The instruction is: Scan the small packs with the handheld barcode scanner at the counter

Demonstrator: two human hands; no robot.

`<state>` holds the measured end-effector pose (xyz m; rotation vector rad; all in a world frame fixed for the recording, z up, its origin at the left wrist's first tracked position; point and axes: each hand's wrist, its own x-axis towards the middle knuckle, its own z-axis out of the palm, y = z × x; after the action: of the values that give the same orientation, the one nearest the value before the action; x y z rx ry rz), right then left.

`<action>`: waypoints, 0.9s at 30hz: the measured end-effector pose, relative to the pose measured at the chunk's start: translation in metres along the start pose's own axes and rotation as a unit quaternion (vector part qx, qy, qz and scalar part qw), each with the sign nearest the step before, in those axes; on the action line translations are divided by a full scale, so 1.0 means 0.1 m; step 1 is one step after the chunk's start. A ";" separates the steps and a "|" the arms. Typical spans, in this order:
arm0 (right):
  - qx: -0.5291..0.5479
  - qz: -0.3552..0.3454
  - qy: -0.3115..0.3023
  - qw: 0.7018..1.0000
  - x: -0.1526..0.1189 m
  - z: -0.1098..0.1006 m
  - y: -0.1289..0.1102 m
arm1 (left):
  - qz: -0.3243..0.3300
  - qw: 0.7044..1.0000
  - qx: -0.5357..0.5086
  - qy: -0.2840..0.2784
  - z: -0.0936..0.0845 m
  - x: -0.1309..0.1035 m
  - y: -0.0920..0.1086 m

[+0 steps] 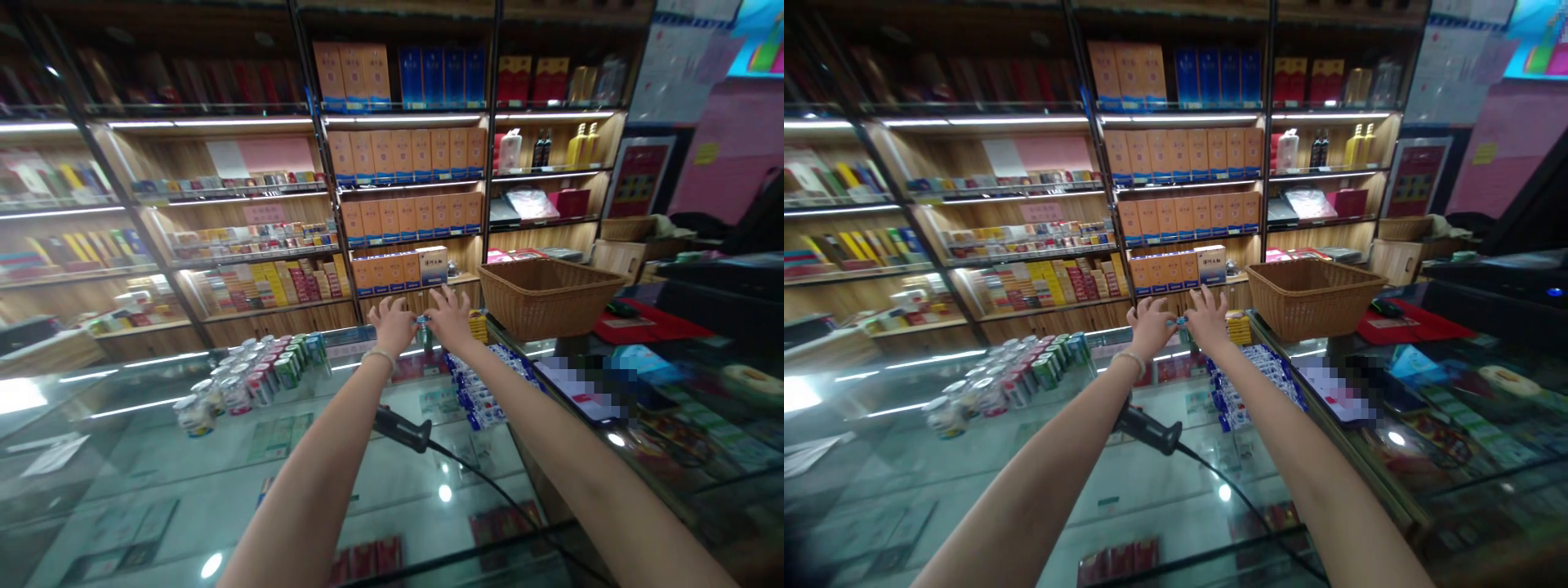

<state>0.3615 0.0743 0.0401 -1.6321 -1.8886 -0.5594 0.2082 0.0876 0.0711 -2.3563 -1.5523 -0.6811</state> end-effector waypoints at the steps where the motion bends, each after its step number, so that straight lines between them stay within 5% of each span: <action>1: 0.005 0.002 0.003 1.000 0.01 -0.05 -0.04 | 0.000 1.000 -0.004 0.003 -0.06 -0.03 -0.03; 15: 0.069 -0.021 0.007 0.997 -0.11 -0.61 -0.87 | 0.010 0.993 -0.088 0.072 -0.64 -0.61 -0.68; 27: 0.152 -0.002 0.044 0.987 -0.32 -0.55 -1.43 | 0.003 0.981 -0.147 0.130 -0.65 -1.06 -1.14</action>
<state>0.2316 -0.0084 0.0682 -1.3838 -1.8125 -0.3205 0.0536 0.0209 0.0674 -2.3474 -1.4109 -1.2361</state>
